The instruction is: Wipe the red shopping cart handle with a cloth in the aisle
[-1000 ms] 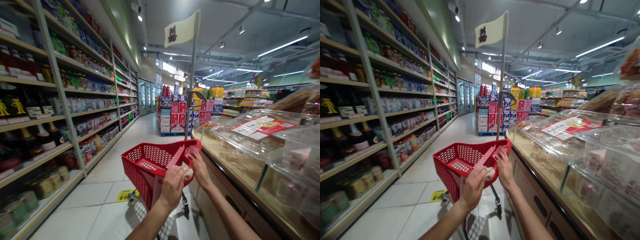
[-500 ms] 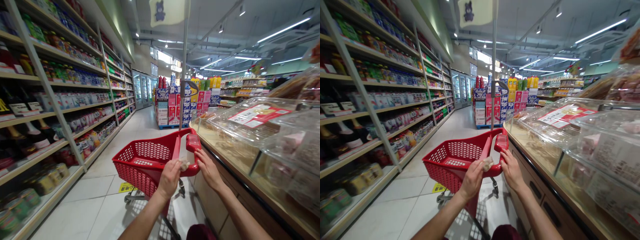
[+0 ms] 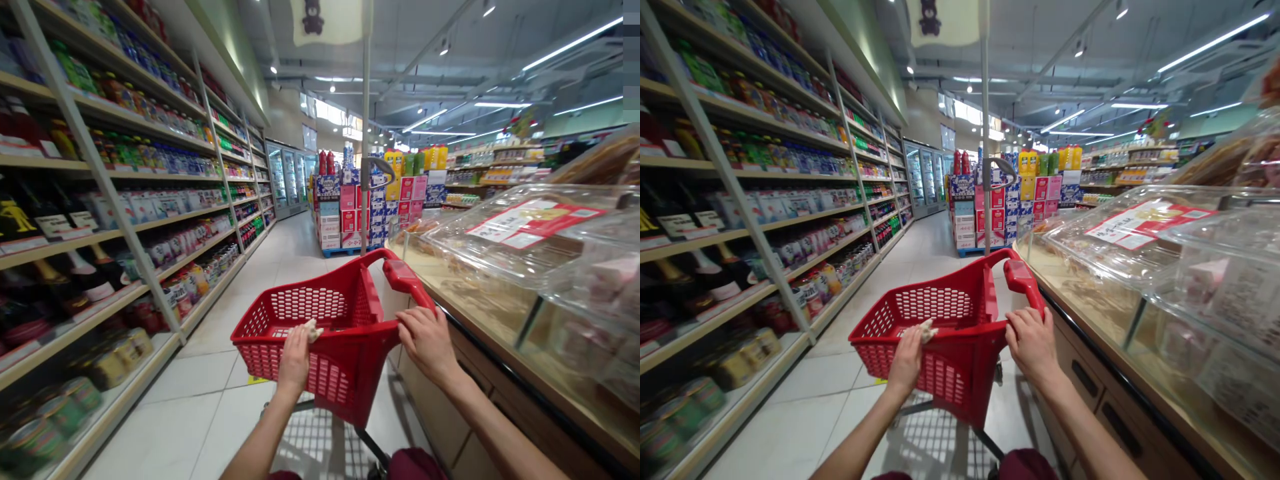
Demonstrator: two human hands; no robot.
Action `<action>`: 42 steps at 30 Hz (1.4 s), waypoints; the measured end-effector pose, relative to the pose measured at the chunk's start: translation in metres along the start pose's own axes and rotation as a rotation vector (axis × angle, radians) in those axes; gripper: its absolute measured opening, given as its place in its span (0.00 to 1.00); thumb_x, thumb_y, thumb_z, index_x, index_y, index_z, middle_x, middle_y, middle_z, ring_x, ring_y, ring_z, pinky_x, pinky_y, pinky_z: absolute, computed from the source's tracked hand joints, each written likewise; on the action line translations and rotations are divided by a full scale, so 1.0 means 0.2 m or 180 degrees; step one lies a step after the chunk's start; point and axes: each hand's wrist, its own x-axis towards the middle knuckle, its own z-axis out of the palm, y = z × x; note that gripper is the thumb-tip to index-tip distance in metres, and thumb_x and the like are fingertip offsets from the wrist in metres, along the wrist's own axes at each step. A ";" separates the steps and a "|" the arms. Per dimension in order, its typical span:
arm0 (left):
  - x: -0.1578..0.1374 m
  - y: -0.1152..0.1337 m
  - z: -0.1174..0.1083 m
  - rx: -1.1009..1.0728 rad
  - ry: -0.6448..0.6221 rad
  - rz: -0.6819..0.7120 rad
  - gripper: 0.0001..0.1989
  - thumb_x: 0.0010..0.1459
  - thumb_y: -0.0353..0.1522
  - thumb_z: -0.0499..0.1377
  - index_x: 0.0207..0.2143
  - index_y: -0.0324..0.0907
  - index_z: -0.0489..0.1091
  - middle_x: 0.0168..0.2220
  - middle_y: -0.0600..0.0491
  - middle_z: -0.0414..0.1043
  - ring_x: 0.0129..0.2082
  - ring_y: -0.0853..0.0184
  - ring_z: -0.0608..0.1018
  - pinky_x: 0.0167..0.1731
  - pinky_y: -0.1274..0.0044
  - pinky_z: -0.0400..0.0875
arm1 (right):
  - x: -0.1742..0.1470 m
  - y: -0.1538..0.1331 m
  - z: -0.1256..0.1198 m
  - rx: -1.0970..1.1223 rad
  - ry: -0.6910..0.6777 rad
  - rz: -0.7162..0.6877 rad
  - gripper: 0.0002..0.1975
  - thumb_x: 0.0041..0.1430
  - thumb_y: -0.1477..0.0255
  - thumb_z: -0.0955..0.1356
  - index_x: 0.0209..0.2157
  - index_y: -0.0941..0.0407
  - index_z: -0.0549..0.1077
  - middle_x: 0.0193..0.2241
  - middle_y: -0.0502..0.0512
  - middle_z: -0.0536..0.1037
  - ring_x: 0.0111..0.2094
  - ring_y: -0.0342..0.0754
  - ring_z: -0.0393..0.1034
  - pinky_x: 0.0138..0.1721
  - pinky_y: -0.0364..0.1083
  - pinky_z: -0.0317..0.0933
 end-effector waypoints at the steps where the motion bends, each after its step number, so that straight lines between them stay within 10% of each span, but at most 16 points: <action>1: -0.02 -0.03 0.01 0.0059 -0.0012 -0.0042 0.23 0.53 0.21 0.43 0.52 0.39 0.58 0.49 0.44 0.66 0.53 0.61 0.64 0.49 0.62 0.65 | 0.00 0.00 0.01 -0.0047 0.0067 0.0067 0.12 0.55 0.69 0.60 0.36 0.53 0.73 0.34 0.53 0.75 0.41 0.52 0.63 0.51 0.59 0.41; 7: -0.06 0.02 0.04 -0.0102 -0.0298 0.0395 0.25 0.51 0.20 0.44 0.53 0.37 0.56 0.54 0.44 0.59 0.57 0.63 0.57 0.53 0.64 0.61 | -0.03 0.04 0.03 -0.0100 0.0303 0.0085 0.13 0.56 0.67 0.58 0.34 0.53 0.73 0.34 0.53 0.76 0.42 0.53 0.63 0.51 0.62 0.37; 13: -0.17 -0.31 -0.04 0.0317 -0.0108 -0.0412 0.26 0.50 0.19 0.42 0.51 0.41 0.60 0.50 0.45 0.65 0.54 0.60 0.63 0.51 0.60 0.62 | -0.03 0.06 0.03 -0.0142 0.0427 0.0088 0.12 0.56 0.67 0.59 0.33 0.53 0.73 0.34 0.52 0.76 0.43 0.53 0.63 0.51 0.61 0.38; 19: -0.18 -0.21 -0.01 0.0095 -0.0395 0.0035 0.27 0.50 0.19 0.42 0.53 0.40 0.57 0.55 0.46 0.58 0.58 0.64 0.56 0.54 0.64 0.60 | -0.03 -0.07 0.08 -0.0012 0.0353 -0.0212 0.13 0.56 0.70 0.59 0.37 0.53 0.72 0.39 0.53 0.75 0.46 0.52 0.63 0.54 0.59 0.36; 26: -0.27 -0.61 -0.16 0.0564 0.0006 -0.1013 0.25 0.48 0.21 0.43 0.50 0.40 0.60 0.49 0.45 0.66 0.55 0.61 0.61 0.52 0.61 0.60 | -0.05 0.00 0.11 -0.0062 0.0242 -0.0336 0.12 0.56 0.71 0.59 0.37 0.54 0.73 0.36 0.52 0.76 0.42 0.50 0.65 0.53 0.54 0.42; 33: -0.32 -0.47 -0.12 0.0416 -0.0401 -0.0534 0.24 0.51 0.21 0.41 0.51 0.38 0.60 0.55 0.44 0.59 0.56 0.63 0.59 0.53 0.67 0.61 | -0.04 0.08 0.11 -0.0118 0.0211 -0.0280 0.13 0.57 0.69 0.59 0.36 0.54 0.73 0.35 0.51 0.76 0.41 0.50 0.65 0.53 0.55 0.40; 38: -0.35 -0.59 -0.16 0.0589 -0.0138 -0.1236 0.22 0.51 0.22 0.42 0.49 0.37 0.62 0.52 0.43 0.63 0.55 0.61 0.61 0.52 0.65 0.62 | -0.06 0.08 0.09 -0.0131 0.0292 -0.0164 0.13 0.58 0.69 0.59 0.34 0.53 0.74 0.34 0.51 0.77 0.40 0.49 0.65 0.53 0.54 0.40; 42: -0.32 -0.47 -0.11 0.0215 -0.0180 -0.1082 0.23 0.51 0.21 0.41 0.48 0.37 0.63 0.54 0.44 0.61 0.57 0.62 0.58 0.54 0.65 0.58 | -0.04 0.05 0.09 -0.0067 0.0421 0.0006 0.13 0.58 0.69 0.59 0.32 0.53 0.75 0.32 0.49 0.77 0.38 0.49 0.65 0.53 0.55 0.39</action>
